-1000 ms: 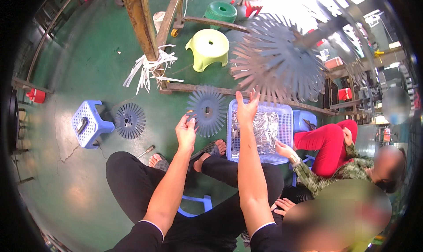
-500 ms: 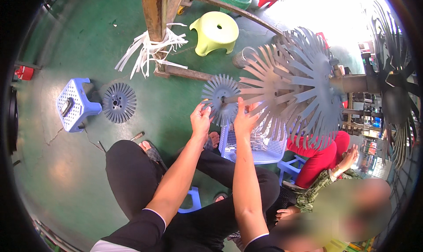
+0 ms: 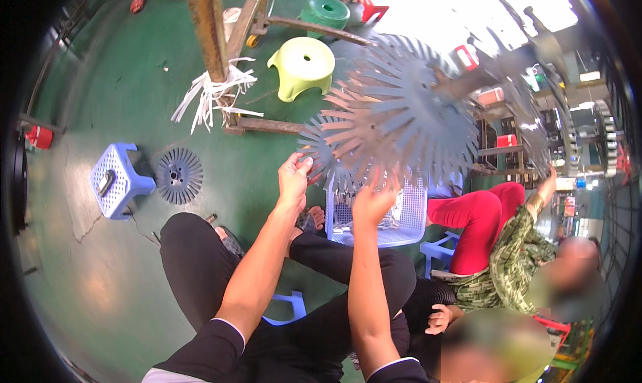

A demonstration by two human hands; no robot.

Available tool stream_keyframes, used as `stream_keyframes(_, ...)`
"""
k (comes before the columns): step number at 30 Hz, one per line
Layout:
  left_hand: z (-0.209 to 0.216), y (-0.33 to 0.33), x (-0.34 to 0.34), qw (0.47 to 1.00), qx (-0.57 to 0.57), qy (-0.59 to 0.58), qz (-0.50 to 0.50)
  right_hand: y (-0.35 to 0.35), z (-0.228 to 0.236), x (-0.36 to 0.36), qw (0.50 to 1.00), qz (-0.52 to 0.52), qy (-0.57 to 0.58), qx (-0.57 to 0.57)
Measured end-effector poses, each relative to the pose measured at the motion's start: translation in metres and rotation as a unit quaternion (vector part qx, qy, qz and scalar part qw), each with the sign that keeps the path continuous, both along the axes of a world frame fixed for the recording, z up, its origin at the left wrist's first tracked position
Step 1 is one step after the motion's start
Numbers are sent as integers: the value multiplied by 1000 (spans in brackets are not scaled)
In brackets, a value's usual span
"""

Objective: The person sits on a low stool and uses a metal rod to insert and secure small metal pieces into a rotating, star-shaped metal assembly. They repeatedly pick up pieces from a nearby basket and attach them to the assembly while other workers perform similar tasks nearby.

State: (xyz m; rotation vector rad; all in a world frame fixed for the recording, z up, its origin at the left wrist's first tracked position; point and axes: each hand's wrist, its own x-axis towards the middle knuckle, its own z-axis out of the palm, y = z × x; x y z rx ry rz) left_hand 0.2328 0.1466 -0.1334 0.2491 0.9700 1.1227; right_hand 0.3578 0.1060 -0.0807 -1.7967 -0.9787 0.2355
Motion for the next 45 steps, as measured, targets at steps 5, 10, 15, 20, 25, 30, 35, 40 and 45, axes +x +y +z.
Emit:
stream_keyframes(5, 58, 7, -3, 999, 49, 14, -17, -34, -75, 63, 930, -190, 287, 130)
stream_keyframes(10, 84, 15, -5, 994, 97, 39, -27, -23, -113, 17, 993, -31, 110, -7)
stream_keyframes(15, 104, 14, -10, 991, 110, 74, -33, 15, -87, 5, 940, 77, -332, 16)
stream_keyframes(20, 121, 10, -16, 985, 152, 59, -53, 46, -86, 8, 814, 45, -563, 137)
stream_keyframes(25, 120, 11, -24, 981, 155, 52, -101, 52, -84, 5, 844, 91, -499, 177)
stream_keyframes(30, 123, 11, -40, 978, 159, 7, -138, 51, -87, 5, 825, 86, -537, 153)
stream_keyframes(35, 125, 12, -62, 970, 150, 10, -190, 51, -93, 6, 733, 3, -670, 120)
stream_keyframes(40, 120, 8, -88, 896, 232, 250, -283, 44, -142, 25, 688, -23, -724, 45)
stream_keyframes(45, 107, -21, -124, 901, 211, 268, -269, 49, -147, 19, 624, 4, -776, -91)
